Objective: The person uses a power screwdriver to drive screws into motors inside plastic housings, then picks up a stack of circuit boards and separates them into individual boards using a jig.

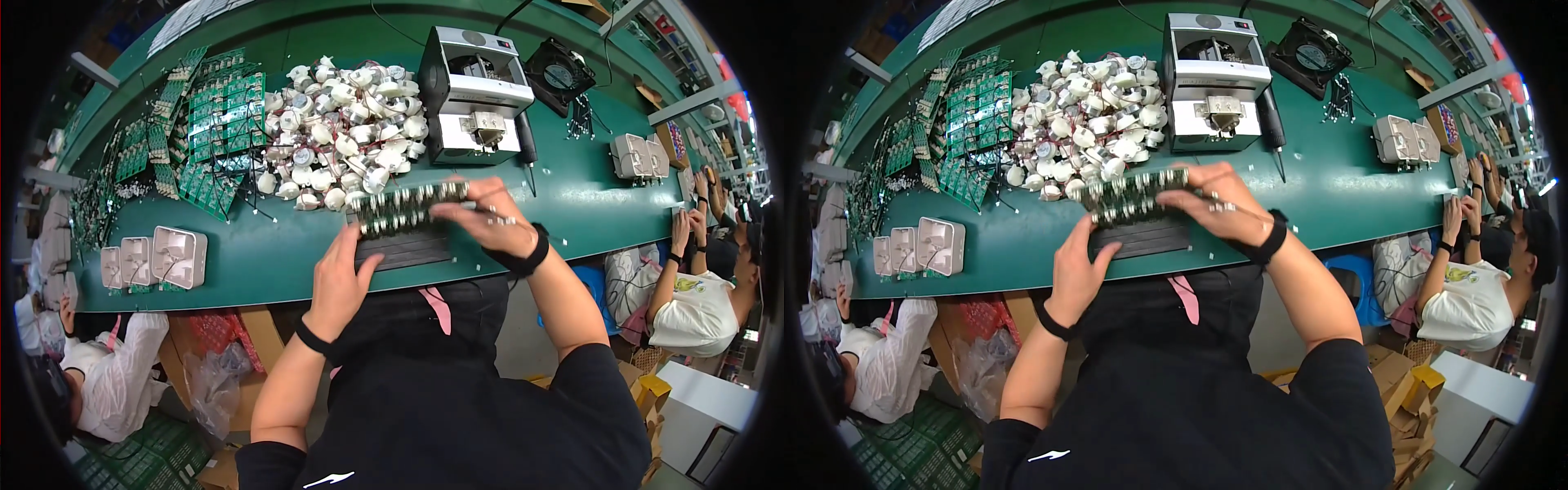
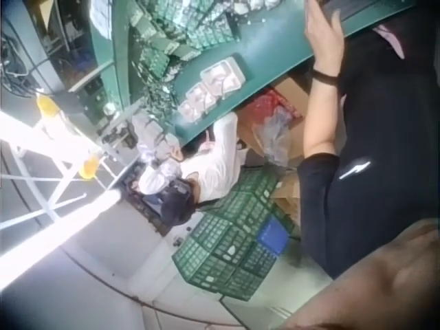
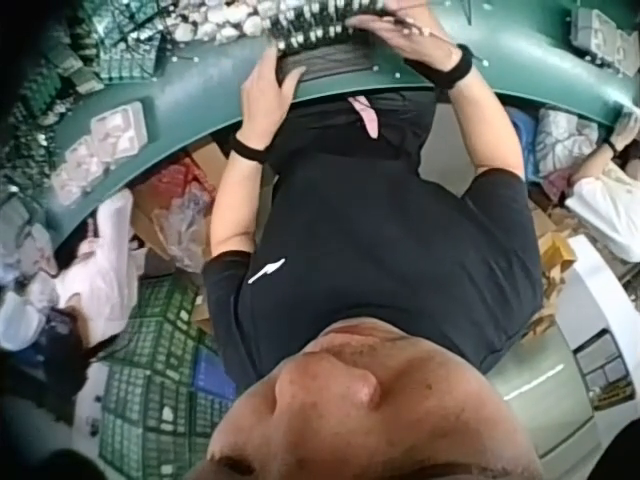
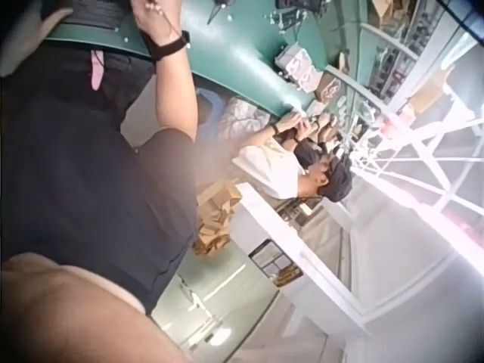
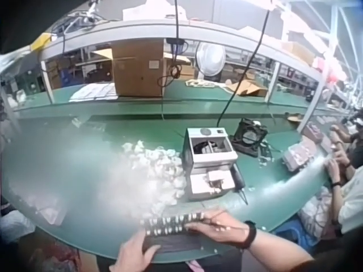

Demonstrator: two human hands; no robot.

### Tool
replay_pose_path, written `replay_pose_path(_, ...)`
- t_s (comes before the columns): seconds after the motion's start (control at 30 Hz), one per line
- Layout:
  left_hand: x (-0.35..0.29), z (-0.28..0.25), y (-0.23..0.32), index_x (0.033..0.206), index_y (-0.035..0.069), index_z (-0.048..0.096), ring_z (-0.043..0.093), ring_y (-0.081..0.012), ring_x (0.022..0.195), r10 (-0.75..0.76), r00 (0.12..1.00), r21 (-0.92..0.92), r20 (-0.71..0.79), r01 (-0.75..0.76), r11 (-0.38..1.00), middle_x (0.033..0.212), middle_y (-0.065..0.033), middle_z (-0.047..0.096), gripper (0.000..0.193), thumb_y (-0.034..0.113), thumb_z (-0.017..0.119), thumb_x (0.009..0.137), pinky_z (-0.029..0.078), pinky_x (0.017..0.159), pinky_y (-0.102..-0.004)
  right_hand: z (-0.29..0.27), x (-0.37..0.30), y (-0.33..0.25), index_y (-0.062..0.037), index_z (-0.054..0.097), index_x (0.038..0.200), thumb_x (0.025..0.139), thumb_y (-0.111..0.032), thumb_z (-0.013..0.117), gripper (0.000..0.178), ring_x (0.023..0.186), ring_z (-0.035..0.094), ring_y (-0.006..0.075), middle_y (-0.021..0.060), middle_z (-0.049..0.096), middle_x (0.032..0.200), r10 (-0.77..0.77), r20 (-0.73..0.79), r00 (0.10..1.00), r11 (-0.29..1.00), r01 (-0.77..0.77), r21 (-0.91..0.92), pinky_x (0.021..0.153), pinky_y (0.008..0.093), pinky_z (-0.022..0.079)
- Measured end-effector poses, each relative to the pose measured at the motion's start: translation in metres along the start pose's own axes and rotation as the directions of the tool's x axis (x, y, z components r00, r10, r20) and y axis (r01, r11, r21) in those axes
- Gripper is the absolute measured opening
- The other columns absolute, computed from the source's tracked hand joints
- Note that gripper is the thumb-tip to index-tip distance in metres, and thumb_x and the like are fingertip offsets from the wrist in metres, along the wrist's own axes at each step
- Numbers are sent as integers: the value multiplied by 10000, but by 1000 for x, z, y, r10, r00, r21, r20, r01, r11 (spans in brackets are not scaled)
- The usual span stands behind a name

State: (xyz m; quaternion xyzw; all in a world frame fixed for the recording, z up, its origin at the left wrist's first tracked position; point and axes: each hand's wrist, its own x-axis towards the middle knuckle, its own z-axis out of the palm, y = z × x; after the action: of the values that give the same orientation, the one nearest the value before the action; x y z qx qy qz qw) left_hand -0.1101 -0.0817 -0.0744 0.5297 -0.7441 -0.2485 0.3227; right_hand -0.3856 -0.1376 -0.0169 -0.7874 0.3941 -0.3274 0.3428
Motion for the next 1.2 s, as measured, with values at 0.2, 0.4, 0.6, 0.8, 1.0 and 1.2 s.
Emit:
replay_pose_path(0.2,-19,-9,1,1279,-35,573,633,-425,1135,19,994,15,107,-20,1000,1228,-252,647,569,166,825,810,527,946,-439,-2,-14,-19,35,737,1019,873,16,716,149,924,732,287,172,742,1015,105,63,992,988,-112,111,804,316,568)
replay_pose_path(0.4,28,-18,-1,1287,-53,569,586,-407,1223,101,994,64,31,-103,993,1297,-246,618,635,189,853,773,488,1018,-445,-10,16,-5,28,714,1070,897,15,707,174,922,736,295,163,738,989,-3,-59,998,997,7,77,805,311,569)
replay_pose_path(0.6,30,-14,2,1305,-67,553,579,-400,1234,-4,995,16,105,3,1000,1318,-245,604,665,209,849,778,482,1027,-443,-3,18,7,9,700,1101,900,32,703,202,868,725,268,135,730,945,76,-70,995,975,-59,213,785,296,560)
replay_pose_path(0.8,17,-6,0,1265,-56,569,593,-407,1175,-25,996,8,81,24,1000,1244,-241,632,578,194,823,809,491,981,-452,-3,7,4,-3,694,1082,891,-4,732,194,796,719,246,117,726,925,28,10,1000,1000,-28,-4,736,288,551)
replay_pose_path(1.0,27,14,-9,1171,-32,596,611,-395,1023,-72,992,103,-103,83,991,1073,-214,663,393,153,767,869,481,882,-449,0,10,12,-9,691,1065,875,-81,776,221,737,708,241,116,723,893,-55,-10,998,998,55,-34,694,286,540)
replay_pose_path(1.2,32,20,-4,1129,-20,608,600,-388,976,-55,989,48,-135,62,997,1030,-202,656,314,106,741,874,470,860,-443,0,27,27,-10,690,1078,881,-58,755,213,761,709,260,133,728,916,204,-11,979,978,-203,49,707,293,545)
